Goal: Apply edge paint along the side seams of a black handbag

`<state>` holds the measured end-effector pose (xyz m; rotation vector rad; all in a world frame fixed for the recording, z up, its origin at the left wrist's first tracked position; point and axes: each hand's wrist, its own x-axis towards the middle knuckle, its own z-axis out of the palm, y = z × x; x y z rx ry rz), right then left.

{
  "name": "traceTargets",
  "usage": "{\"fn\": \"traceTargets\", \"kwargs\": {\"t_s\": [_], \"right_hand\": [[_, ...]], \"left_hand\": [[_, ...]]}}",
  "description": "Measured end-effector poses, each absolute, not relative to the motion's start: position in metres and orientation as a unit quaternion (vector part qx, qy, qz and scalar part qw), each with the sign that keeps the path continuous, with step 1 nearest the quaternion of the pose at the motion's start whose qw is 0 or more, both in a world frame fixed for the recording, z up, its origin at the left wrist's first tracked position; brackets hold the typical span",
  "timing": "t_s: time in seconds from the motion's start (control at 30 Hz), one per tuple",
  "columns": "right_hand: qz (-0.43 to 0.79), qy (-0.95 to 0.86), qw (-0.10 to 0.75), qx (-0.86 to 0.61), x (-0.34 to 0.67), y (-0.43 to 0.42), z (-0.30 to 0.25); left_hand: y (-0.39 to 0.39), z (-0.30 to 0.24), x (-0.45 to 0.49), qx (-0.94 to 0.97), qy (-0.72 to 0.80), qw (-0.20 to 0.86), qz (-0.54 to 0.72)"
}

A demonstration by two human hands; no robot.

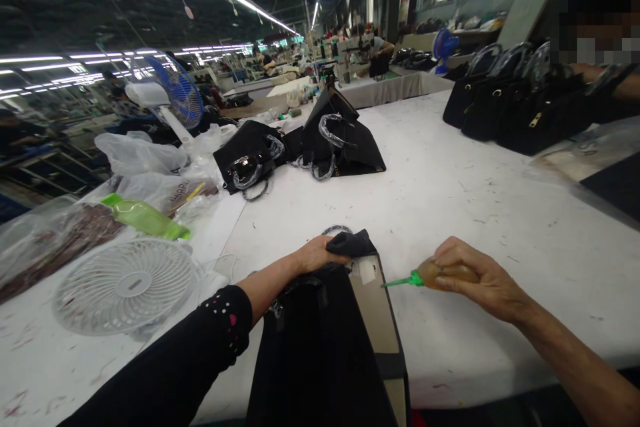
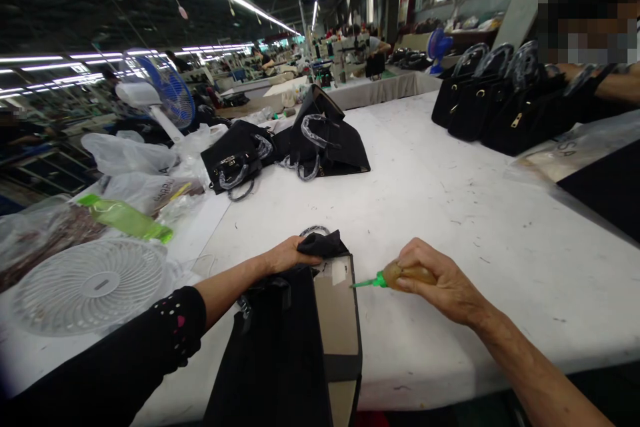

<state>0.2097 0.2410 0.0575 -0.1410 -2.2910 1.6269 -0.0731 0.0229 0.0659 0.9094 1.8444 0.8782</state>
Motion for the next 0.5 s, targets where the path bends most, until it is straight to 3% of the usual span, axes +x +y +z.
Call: {"fn": "traceTargets", "kwargs": {"t_s": [0.5], "right_hand": [[0.545,-0.824,0.155,-0.017,0.204,0.242,0.068]], "left_hand": [[0.024,0.074,-0.07,0.359,0.745,0.444,0.344]]}}
